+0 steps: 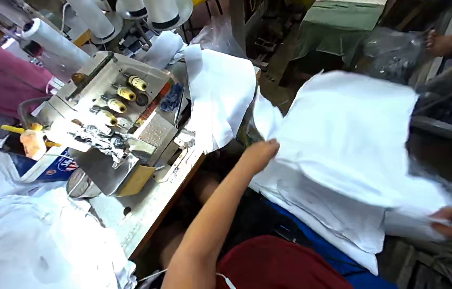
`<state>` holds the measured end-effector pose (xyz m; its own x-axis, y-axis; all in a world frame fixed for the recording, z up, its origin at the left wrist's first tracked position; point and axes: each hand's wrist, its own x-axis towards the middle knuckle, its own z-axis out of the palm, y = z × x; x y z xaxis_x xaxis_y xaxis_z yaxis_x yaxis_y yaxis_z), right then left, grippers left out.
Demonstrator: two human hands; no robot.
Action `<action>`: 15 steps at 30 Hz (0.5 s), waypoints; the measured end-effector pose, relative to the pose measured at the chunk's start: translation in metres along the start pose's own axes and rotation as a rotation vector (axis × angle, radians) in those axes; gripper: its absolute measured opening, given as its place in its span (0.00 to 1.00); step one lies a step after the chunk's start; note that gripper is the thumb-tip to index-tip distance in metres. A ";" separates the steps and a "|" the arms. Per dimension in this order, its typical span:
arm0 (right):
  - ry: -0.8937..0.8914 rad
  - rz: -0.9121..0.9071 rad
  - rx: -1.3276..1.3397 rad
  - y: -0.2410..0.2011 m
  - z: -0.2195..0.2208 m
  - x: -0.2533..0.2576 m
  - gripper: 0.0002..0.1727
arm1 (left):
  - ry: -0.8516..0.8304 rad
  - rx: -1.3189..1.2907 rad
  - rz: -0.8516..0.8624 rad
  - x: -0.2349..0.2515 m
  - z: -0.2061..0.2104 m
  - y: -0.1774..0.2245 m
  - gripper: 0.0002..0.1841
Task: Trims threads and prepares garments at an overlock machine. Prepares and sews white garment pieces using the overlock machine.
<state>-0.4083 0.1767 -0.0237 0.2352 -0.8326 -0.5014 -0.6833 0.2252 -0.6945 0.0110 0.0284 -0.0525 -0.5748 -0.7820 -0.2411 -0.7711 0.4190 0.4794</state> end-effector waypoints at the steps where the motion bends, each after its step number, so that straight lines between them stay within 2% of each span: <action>1: -0.038 0.095 0.016 0.019 0.030 0.010 0.15 | -0.107 -0.024 -0.079 -0.009 0.024 -0.010 0.13; 3: -0.194 0.159 0.034 0.054 0.076 0.026 0.12 | -0.302 -0.041 -0.228 -0.031 0.059 -0.024 0.17; 5: -0.355 0.208 0.009 0.052 0.088 0.041 0.13 | -0.464 -0.038 -0.340 -0.048 0.070 -0.031 0.22; 6: -0.368 0.218 -0.033 0.040 0.087 0.050 0.13 | -0.508 -0.053 -0.371 -0.055 0.067 -0.034 0.25; 8: -0.257 0.133 -0.143 0.000 0.084 0.075 0.14 | -0.500 -0.108 -0.380 -0.072 0.051 -0.038 0.26; 10: -0.051 -0.118 -0.225 -0.056 0.091 0.103 0.15 | -0.410 -0.188 -0.351 -0.095 0.032 -0.038 0.23; 13: 0.246 -0.692 -0.248 -0.147 0.126 0.148 0.14 | -0.280 -0.345 -0.323 -0.132 0.009 -0.033 0.22; 15: 0.373 -1.035 -0.231 -0.206 0.151 0.178 0.12 | -0.188 -0.442 -0.320 -0.157 0.003 -0.030 0.21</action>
<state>-0.1213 0.0586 -0.0477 0.5686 -0.6722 0.4742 -0.3996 -0.7296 -0.5550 0.1231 0.1399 -0.0320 -0.4017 -0.7260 -0.5582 -0.7499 -0.0891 0.6555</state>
